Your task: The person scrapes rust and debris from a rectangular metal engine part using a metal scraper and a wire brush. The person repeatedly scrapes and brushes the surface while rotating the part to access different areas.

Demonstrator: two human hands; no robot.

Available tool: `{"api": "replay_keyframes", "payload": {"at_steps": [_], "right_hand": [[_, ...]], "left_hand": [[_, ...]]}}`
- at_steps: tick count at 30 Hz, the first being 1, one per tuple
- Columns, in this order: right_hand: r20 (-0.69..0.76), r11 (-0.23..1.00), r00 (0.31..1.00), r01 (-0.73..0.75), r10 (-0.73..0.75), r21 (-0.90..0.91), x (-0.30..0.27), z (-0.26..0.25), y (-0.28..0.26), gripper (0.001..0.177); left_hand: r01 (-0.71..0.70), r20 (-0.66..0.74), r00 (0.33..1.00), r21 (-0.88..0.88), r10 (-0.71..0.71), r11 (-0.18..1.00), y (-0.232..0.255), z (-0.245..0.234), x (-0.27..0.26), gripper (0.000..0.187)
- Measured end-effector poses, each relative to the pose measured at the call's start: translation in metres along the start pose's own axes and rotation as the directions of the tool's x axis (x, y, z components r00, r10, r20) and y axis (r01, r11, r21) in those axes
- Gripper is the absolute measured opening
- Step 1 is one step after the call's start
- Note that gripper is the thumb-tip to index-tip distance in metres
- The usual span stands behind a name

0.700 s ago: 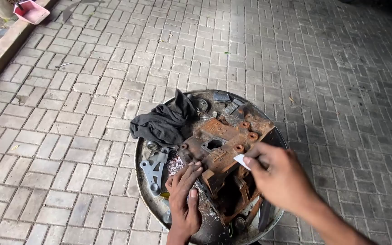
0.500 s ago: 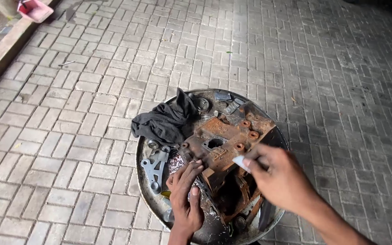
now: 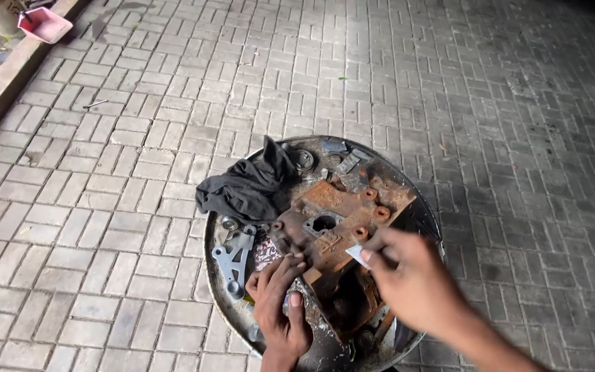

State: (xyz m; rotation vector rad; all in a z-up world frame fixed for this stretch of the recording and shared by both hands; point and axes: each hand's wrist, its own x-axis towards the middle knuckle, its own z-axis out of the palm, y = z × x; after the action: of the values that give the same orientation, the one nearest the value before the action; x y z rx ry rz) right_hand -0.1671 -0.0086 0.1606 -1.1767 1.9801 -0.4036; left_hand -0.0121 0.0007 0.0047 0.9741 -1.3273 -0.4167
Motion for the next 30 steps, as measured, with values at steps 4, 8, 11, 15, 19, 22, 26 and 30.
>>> {"api": "replay_keyframes", "payload": {"at_steps": [4, 8, 11, 15, 19, 22, 26, 30], "right_hand": [[0.01, 1.0, 1.0, 0.006, -0.006, 0.008, 0.006, -0.003, 0.008, 0.013], [-0.087, 0.974, 0.974, 0.199, -0.208, -0.105, -0.002, -0.01, 0.026, 0.013], [-0.145, 0.846, 0.856, 0.439, -0.496, -0.303, -0.006, -0.008, 0.036, 0.011], [-0.071, 0.494, 0.583, 0.611, -0.809, -0.618, -0.002, 0.011, 0.053, 0.013], [0.007, 0.566, 0.669, 0.635, -0.744, -0.527, -0.006, 0.012, 0.044, 0.033], [0.046, 0.599, 0.686, 0.664, -0.726, -0.447, 0.0, 0.0, 0.036, 0.021], [0.112, 0.468, 0.626, 0.679, -0.772, -0.566, -0.009, 0.012, 0.028, 0.01], [0.084, 0.581, 0.753, 0.569, -0.653, -0.581, 0.009, -0.009, 0.031, 0.008]], "left_hand": [[-0.089, -0.059, 0.994, 0.031, 0.091, 0.996, -0.012, 0.008, -0.003, 0.048], [-0.111, -0.009, 0.994, 0.09, 0.112, 0.99, -0.014, 0.011, -0.003, 0.047], [-0.088, -0.031, 0.995, 0.093, 0.091, 0.992, -0.014, 0.015, -0.002, 0.042], [-0.078, -0.011, 0.997, 0.075, 0.079, 0.994, -0.018, 0.013, -0.004, 0.032], [-0.155, -0.035, 0.987, 0.079, 0.158, 0.985, -0.016, 0.014, 0.004, 0.039], [-0.17, -0.044, 0.984, 0.084, 0.174, 0.982, -0.02, 0.014, -0.002, 0.029], [-0.155, -0.018, 0.987, 0.092, 0.157, 0.984, -0.017, 0.012, 0.001, 0.035], [-0.158, -0.006, 0.987, 0.101, 0.159, 0.982, -0.011, 0.01, 0.007, 0.04]]}}
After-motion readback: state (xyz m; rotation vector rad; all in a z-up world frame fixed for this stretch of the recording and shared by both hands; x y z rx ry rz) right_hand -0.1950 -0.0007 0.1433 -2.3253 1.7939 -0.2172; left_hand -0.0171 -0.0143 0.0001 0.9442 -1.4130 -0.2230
